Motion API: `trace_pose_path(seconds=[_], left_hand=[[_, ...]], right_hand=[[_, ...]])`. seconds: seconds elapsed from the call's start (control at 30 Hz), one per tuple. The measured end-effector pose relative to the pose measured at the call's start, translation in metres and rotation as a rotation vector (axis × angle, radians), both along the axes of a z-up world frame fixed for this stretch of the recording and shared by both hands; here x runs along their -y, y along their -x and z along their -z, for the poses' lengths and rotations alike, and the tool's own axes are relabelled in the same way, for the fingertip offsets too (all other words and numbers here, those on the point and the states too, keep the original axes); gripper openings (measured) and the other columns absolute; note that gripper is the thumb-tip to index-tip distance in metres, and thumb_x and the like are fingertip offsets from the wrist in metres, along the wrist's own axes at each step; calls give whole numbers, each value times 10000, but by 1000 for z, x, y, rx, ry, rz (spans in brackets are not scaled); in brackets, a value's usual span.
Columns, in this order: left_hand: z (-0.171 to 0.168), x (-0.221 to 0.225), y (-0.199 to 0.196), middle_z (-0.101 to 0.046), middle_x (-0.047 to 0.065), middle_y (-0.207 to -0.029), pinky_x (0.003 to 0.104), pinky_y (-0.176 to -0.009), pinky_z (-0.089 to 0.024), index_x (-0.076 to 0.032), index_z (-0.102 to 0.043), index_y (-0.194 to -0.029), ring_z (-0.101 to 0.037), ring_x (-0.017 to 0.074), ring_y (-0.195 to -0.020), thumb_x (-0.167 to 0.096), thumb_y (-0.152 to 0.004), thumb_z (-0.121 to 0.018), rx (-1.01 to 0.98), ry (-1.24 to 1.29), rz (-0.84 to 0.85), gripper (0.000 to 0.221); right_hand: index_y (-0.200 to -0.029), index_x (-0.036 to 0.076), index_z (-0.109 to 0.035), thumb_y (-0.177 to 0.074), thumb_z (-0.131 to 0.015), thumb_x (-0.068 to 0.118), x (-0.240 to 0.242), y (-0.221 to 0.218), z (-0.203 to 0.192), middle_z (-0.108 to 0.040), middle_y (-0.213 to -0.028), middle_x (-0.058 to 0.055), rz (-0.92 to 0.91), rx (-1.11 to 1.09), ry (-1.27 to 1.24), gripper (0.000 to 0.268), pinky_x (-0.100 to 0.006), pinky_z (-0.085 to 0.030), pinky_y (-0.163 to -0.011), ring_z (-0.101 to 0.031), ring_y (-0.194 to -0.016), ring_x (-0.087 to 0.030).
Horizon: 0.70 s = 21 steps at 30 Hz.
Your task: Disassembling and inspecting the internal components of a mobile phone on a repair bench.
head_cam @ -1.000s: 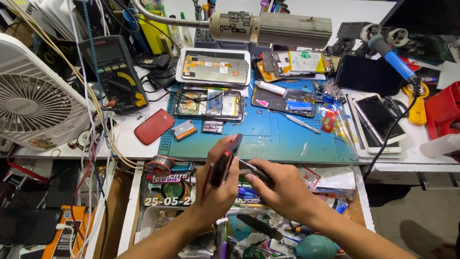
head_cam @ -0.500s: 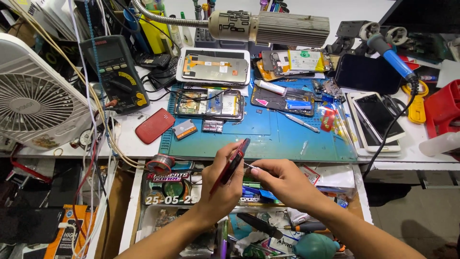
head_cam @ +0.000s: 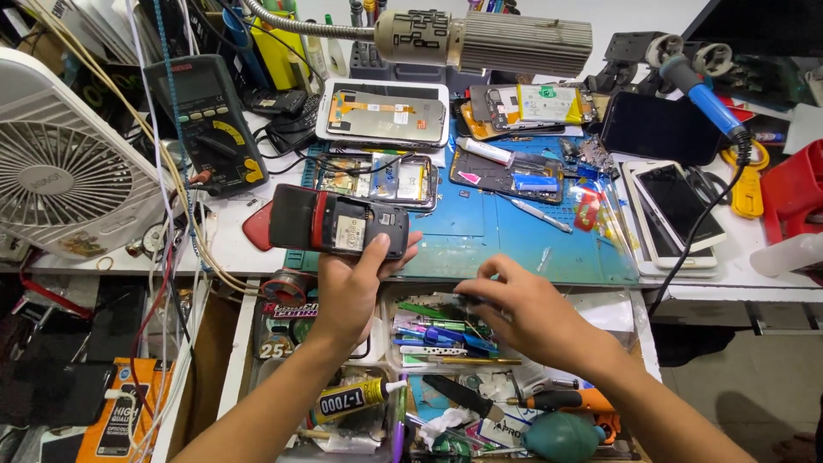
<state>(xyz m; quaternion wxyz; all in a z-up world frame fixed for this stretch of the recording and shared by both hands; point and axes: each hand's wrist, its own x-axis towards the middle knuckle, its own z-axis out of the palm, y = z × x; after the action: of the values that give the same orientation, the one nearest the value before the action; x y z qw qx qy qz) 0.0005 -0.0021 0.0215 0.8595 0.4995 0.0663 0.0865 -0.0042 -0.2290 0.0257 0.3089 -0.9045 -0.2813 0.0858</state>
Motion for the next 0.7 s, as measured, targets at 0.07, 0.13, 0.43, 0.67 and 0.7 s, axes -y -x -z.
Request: trace_pose_path(seconds=[0.07, 0.13, 0.43, 0.67, 0.7], left_hand=[[0, -3, 2, -714, 355, -1106, 514, -814, -669, 124, -556, -1237, -726, 483, -1009, -3, -949, -564, -65, 31, 21, 315], [0, -3, 0, -721, 363, -1078, 509, -784, -670, 128, -583, -1209, -736, 485, -975, -8, -941, -572, -126, 63, 61, 301], [-4, -2, -2, -750, 347, -1058, 390, -658, -617, 142, -627, -1202, -756, 446, -862, -58, -939, -561, -339, 43, 57, 337], [13, -6, -6, -680, 277, -1037, 441, -838, -562, 41, -572, -1083, -643, 370, -955, 19, -862, -575, -480, 7, 195, 222], [26, -10, -8, -619, 185, -976, 405, -824, -530, -11, -561, -938, -571, 299, -951, 31, -849, -607, -471, -34, 252, 109]], right_hand=[[-1119, 133, -732, -890, -675, 51, -4, 2, 2, -691, -956, -111, -104, 17, 44, 251, -474, -612, -652, -737, -739, -368], [-1102, 90, -726, -885, -679, 32, -2, 0, 4, -673, -924, -131, -190, 37, 93, 229, -494, -608, -624, -729, -705, -408], [-1056, 141, -611, -964, -648, 273, 75, -47, 16, -648, -891, -57, 398, 210, 587, 166, -511, -541, -669, -685, -804, -341], [-1104, 141, -661, -983, -594, 277, 80, -68, 34, -662, -1031, -65, 458, 356, 826, 194, -451, -593, -636, -701, -892, -302], [-1024, 146, -671, -955, -666, 323, 76, -71, 36, -640, -949, -46, 420, 529, 772, 190, -411, -584, -595, -690, -844, -263]])
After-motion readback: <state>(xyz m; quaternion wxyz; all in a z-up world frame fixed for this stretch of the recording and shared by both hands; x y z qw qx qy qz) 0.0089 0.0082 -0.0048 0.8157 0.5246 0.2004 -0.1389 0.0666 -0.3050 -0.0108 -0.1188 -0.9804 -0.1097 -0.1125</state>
